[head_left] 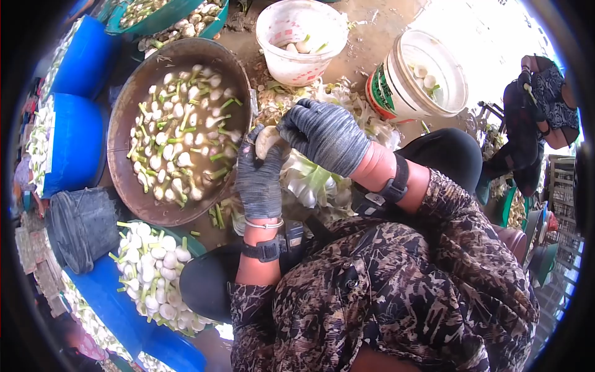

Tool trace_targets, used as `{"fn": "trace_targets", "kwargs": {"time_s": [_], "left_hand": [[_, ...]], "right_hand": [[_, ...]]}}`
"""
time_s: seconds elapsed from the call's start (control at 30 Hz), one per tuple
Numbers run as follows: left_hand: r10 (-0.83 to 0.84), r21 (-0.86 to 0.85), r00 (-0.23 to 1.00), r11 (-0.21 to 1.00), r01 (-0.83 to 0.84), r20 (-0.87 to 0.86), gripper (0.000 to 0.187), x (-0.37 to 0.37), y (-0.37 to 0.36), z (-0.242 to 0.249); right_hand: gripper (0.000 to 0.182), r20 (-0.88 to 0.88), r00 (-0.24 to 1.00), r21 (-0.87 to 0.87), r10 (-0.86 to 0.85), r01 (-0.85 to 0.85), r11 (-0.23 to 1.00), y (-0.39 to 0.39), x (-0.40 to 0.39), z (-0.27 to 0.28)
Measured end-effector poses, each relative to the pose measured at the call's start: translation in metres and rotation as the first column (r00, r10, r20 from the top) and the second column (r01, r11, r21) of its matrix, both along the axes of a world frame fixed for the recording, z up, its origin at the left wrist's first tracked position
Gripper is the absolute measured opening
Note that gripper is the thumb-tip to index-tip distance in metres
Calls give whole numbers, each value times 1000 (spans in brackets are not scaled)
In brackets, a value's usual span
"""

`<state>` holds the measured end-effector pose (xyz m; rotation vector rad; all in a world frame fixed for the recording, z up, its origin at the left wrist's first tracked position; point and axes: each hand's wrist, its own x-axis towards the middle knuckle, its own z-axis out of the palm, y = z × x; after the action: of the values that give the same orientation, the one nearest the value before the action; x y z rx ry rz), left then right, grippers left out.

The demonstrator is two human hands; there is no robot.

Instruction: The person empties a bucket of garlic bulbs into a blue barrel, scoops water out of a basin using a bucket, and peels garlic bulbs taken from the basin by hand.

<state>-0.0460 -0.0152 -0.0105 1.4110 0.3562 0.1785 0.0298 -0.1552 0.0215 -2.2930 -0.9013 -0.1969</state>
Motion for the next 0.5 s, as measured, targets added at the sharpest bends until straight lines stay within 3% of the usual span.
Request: {"fn": "trace_targets", "kwargs": {"time_s": [0.07,0.2,0.23,0.27,0.33,0.4,0.47,0.5], "left_hand": [[-25,10,1000,1000,25,-2,36,1,0,-4],[-108,-41,991,993,111,72,44,-5,0,-5],[-119,-34,990,992,122,80,48,-5,0,1],[-92,-148,987,983,112,136,48,-6,-1,-1],[-59,-263,991,961,89,121,48,-5,1,2],[-49,-230,993,970,73,111,48,-3,6,1],[-40,-199,995,978,57,89,48,-2,7,-3],[-37,-126,997,991,44,62,46,-1,6,-4]], "right_hand": [[7,14,999,-7,-30,30,1000,2,2,-5],[6,-149,986,45,-70,78,996,-3,7,-9],[9,-305,948,162,-88,143,976,-8,14,-16],[11,-452,888,266,-81,220,939,-13,23,-22],[15,-305,907,132,-292,344,930,-24,41,-30],[14,-194,935,188,-298,333,924,-30,44,-32],[13,-202,950,246,-236,283,927,-28,32,-25],[13,-159,978,246,-132,169,955,-24,23,-10]]}}
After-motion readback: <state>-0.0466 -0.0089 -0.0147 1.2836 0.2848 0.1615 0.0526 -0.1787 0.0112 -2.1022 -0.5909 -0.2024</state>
